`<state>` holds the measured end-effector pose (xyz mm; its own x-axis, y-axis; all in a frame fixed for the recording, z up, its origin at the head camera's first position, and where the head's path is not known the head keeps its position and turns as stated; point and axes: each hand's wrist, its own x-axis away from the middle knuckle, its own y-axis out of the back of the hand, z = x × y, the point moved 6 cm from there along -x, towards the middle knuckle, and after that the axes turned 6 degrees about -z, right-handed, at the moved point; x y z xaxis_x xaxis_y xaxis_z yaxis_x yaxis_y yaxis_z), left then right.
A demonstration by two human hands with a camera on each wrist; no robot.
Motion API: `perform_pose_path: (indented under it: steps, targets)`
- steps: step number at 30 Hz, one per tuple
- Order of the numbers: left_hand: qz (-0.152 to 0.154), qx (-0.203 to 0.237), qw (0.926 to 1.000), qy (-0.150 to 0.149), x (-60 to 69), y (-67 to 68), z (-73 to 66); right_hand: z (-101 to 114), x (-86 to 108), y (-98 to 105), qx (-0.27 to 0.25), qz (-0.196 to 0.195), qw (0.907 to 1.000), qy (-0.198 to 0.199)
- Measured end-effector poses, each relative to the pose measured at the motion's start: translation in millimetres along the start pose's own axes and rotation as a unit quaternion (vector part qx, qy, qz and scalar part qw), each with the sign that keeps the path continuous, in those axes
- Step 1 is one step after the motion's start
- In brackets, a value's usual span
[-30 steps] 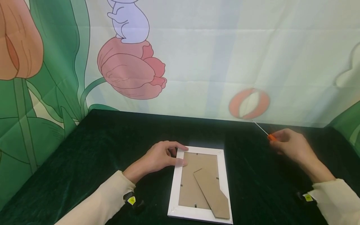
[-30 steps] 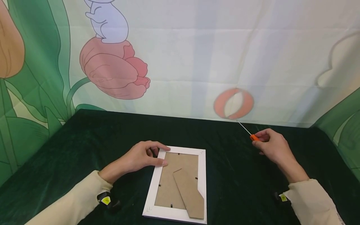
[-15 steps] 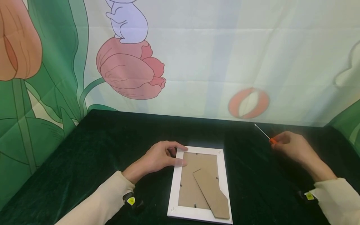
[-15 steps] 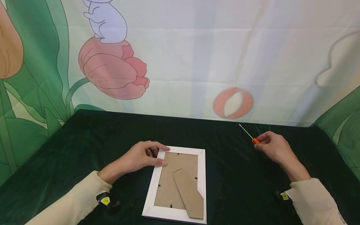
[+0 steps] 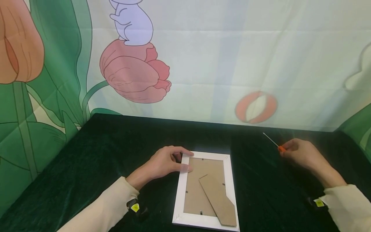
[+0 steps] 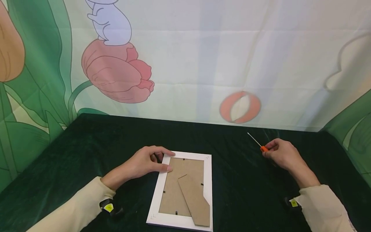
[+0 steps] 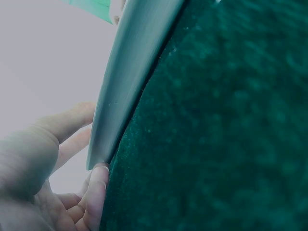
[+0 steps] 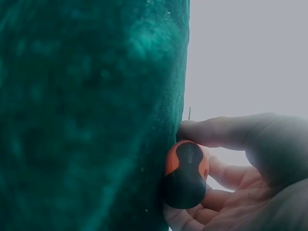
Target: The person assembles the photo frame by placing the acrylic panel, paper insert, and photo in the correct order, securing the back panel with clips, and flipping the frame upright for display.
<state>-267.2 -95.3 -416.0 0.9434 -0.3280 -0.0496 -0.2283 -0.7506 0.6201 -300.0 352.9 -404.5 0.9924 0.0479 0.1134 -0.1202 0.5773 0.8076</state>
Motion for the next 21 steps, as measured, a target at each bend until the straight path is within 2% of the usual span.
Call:
perform_pose_path:
  steps: [11,21]
  targets:
    - [-0.002,-0.002,1.0000,-0.003,-1.1,1.6,-1.7,0.9,-0.2,2.2,0.008,-0.001,0.9999,0.008]
    - [0.001,-0.002,1.0000,-0.001,-0.1,0.5,0.0,1.6,0.8,1.3,0.006,0.000,1.0000,-0.001]
